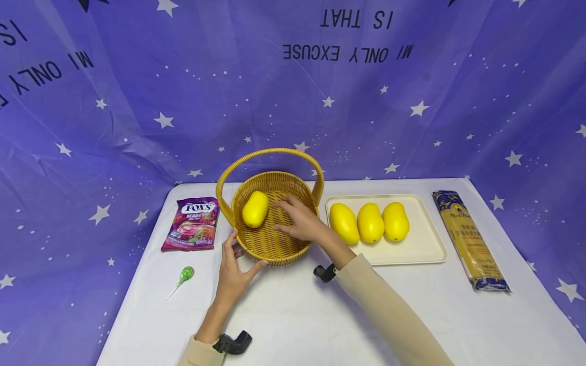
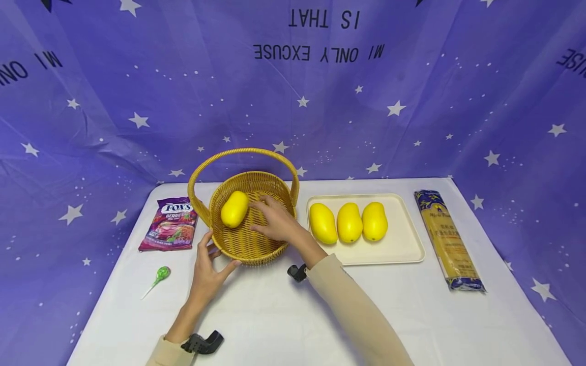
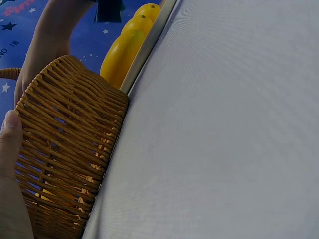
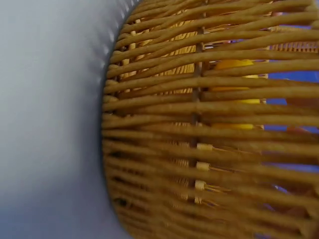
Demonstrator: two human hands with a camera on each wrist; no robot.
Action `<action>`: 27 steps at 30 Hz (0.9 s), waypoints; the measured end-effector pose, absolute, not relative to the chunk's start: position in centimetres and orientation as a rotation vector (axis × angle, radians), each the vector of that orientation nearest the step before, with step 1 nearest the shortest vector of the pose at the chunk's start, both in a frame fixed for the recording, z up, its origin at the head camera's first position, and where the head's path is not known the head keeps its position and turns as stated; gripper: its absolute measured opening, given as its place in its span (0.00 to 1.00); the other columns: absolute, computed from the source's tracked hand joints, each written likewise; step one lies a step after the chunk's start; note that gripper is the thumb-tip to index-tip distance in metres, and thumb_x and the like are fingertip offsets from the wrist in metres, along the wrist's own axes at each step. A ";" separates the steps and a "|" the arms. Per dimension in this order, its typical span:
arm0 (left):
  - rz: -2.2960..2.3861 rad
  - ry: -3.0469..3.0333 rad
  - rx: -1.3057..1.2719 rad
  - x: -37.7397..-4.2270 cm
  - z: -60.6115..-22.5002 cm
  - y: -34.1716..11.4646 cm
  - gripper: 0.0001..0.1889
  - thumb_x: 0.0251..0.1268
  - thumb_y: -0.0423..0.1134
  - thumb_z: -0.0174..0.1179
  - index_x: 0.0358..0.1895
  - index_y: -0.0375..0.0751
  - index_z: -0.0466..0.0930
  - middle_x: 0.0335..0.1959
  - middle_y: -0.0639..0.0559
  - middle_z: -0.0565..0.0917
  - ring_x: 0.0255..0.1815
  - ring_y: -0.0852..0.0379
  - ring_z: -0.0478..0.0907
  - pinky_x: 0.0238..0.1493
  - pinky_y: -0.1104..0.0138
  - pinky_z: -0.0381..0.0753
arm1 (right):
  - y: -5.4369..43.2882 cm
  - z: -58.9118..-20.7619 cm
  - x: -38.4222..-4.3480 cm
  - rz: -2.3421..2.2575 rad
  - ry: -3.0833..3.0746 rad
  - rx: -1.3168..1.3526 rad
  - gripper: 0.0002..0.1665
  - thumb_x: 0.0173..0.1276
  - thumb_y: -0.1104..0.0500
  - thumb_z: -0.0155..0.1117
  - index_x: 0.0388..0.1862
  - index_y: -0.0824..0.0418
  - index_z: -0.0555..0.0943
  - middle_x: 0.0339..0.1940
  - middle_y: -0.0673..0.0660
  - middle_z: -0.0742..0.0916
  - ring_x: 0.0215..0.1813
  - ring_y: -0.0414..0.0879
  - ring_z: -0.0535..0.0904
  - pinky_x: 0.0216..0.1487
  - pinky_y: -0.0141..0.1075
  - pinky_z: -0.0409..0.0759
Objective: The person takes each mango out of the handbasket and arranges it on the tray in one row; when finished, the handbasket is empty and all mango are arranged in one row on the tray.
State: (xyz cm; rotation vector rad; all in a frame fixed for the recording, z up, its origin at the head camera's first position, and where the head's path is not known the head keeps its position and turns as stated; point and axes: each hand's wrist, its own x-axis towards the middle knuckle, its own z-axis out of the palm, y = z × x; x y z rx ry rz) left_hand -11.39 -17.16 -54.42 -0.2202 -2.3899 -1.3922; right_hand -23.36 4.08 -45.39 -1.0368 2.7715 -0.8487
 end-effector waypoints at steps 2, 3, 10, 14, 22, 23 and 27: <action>-1.388 -2.389 -0.211 -11.4 -54.5 -17.2 0.58 0.48 0.44 0.77 0.78 0.45 0.45 0.68 0.39 0.64 0.58 0.46 0.74 0.60 0.65 0.78 | 3.5 -45.6 -23.9 -0.825 2.745 -1.007 0.38 0.65 0.46 0.69 0.71 0.55 0.70 0.71 0.66 0.69 0.71 0.59 0.67 0.71 0.53 0.70; -1.385 -2.390 -0.209 -11.4 -54.5 -17.2 0.58 0.48 0.44 0.77 0.78 0.45 0.45 0.67 0.39 0.64 0.58 0.46 0.74 0.60 0.65 0.78 | 3.2 -45.7 -24.1 -0.815 2.730 -0.995 0.38 0.65 0.46 0.69 0.71 0.54 0.69 0.72 0.66 0.68 0.71 0.59 0.67 0.71 0.53 0.70; -1.405 -2.388 -0.211 -11.6 -54.7 -17.3 0.57 0.49 0.43 0.77 0.78 0.48 0.45 0.69 0.39 0.63 0.59 0.46 0.74 0.60 0.59 0.78 | 1.3 -45.2 -25.1 -0.720 2.662 -1.001 0.41 0.65 0.45 0.69 0.73 0.52 0.66 0.72 0.66 0.66 0.71 0.58 0.67 0.70 0.51 0.71; -1.415 -2.385 -0.208 -11.6 -54.7 -17.3 0.57 0.49 0.43 0.77 0.78 0.50 0.44 0.69 0.39 0.62 0.60 0.46 0.73 0.60 0.59 0.78 | 0.5 -44.9 -25.7 -0.675 2.639 -0.999 0.42 0.65 0.44 0.68 0.74 0.50 0.65 0.74 0.66 0.64 0.71 0.58 0.67 0.70 0.52 0.72; -1.404 -2.381 -0.224 -11.6 -54.6 -17.4 0.57 0.49 0.42 0.77 0.77 0.42 0.46 0.68 0.37 0.63 0.59 0.44 0.74 0.59 0.56 0.79 | -0.7 -45.5 -26.0 -0.664 2.533 -0.940 0.46 0.65 0.45 0.68 0.78 0.44 0.59 0.80 0.66 0.52 0.77 0.64 0.57 0.73 0.58 0.65; -1.402 -2.380 -0.229 -11.6 -54.6 -17.4 0.56 0.49 0.42 0.77 0.77 0.41 0.46 0.68 0.37 0.63 0.58 0.44 0.74 0.59 0.56 0.79 | -0.8 -45.6 -26.0 -0.661 2.527 -0.952 0.45 0.65 0.45 0.68 0.78 0.44 0.59 0.80 0.65 0.51 0.77 0.64 0.56 0.74 0.58 0.64; -1.396 -2.386 -0.223 -11.7 -54.6 -17.4 0.57 0.49 0.42 0.77 0.77 0.41 0.46 0.68 0.38 0.63 0.58 0.45 0.74 0.59 0.57 0.79 | -1.0 -46.1 -26.0 -0.656 2.524 -1.026 0.41 0.64 0.46 0.69 0.74 0.46 0.66 0.80 0.62 0.54 0.77 0.61 0.58 0.73 0.56 0.66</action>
